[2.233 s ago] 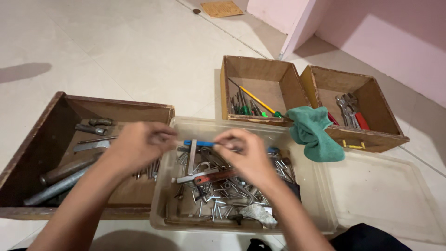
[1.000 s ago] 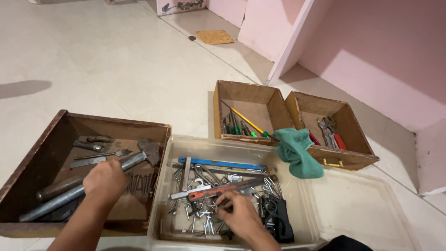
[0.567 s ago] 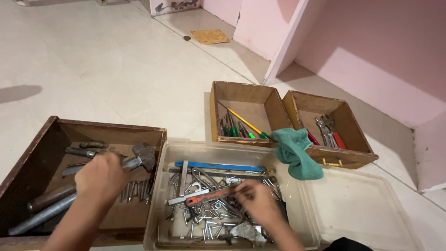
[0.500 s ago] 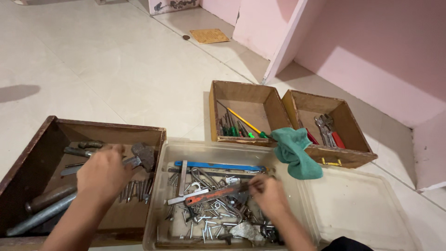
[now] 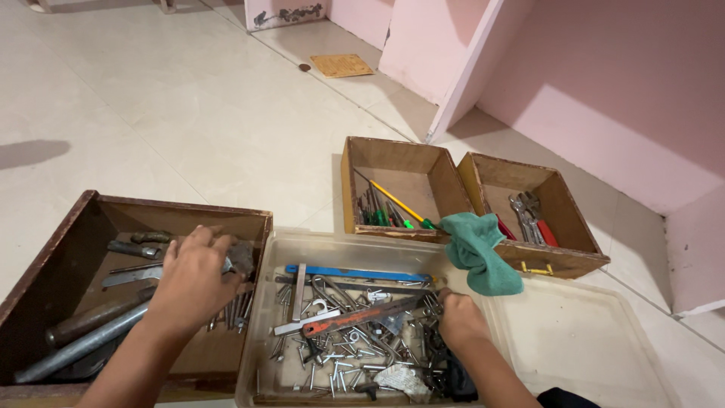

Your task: The person wipes small metal tools with a green cloth and places them into a wooden box. They repeatedly pick up items from a plastic bin, wipe them, and transfer them to the box, occasionally rearranging tools already inside.

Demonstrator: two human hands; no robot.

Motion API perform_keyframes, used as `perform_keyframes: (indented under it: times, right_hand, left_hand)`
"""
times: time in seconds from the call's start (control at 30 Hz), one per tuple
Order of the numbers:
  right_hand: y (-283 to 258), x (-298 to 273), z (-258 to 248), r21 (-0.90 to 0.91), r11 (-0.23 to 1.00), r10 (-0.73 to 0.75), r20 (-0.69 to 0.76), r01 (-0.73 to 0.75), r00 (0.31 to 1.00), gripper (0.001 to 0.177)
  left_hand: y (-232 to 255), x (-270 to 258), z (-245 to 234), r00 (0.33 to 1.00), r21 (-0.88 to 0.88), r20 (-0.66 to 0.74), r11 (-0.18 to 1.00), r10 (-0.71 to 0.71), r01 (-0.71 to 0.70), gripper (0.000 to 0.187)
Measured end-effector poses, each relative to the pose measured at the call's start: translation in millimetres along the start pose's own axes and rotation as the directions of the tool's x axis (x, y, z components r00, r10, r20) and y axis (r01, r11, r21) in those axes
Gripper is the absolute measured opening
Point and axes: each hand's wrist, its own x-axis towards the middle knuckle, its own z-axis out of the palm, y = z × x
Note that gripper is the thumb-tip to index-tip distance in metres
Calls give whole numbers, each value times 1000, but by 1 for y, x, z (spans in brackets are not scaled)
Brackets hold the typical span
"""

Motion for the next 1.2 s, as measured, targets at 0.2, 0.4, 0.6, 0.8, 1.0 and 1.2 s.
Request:
perform_keyframes:
  times: [0.2,0.4,0.6,0.8,1.0,1.2]
  right_hand:
    - [-3,-7,-5,-3,999,-38,-6,38,999,20]
    - [-40,-14,-27,459,858,-127,-245,231,961,21]
    - [-141,-41,-50,862,493,-287,34,118,957,30]
    - [-237,-72,-51,962,255,-475,38,96,879,27]
    - [-261,-87,-44,924,212,-489,-182,318,853,35]
    - [-230,-116,-41,721,580,-478,-76,379,875,32]
  left_hand:
    - [0,-2,3,995,-81,-80,995,56,-62,48]
    - [-1,2,-1,998,-422,-32,905,47,-56,46]
    - [9,4,-11,952,-718,306,658,9,225,37]
    - [-1,3,-21,964,-780,200,624,173,50,41]
    - [-15,-2,-30,955,-706,296,679,25,201,30]
    - [-32,-3,-18,943,-331,329,930,-45,160,19]
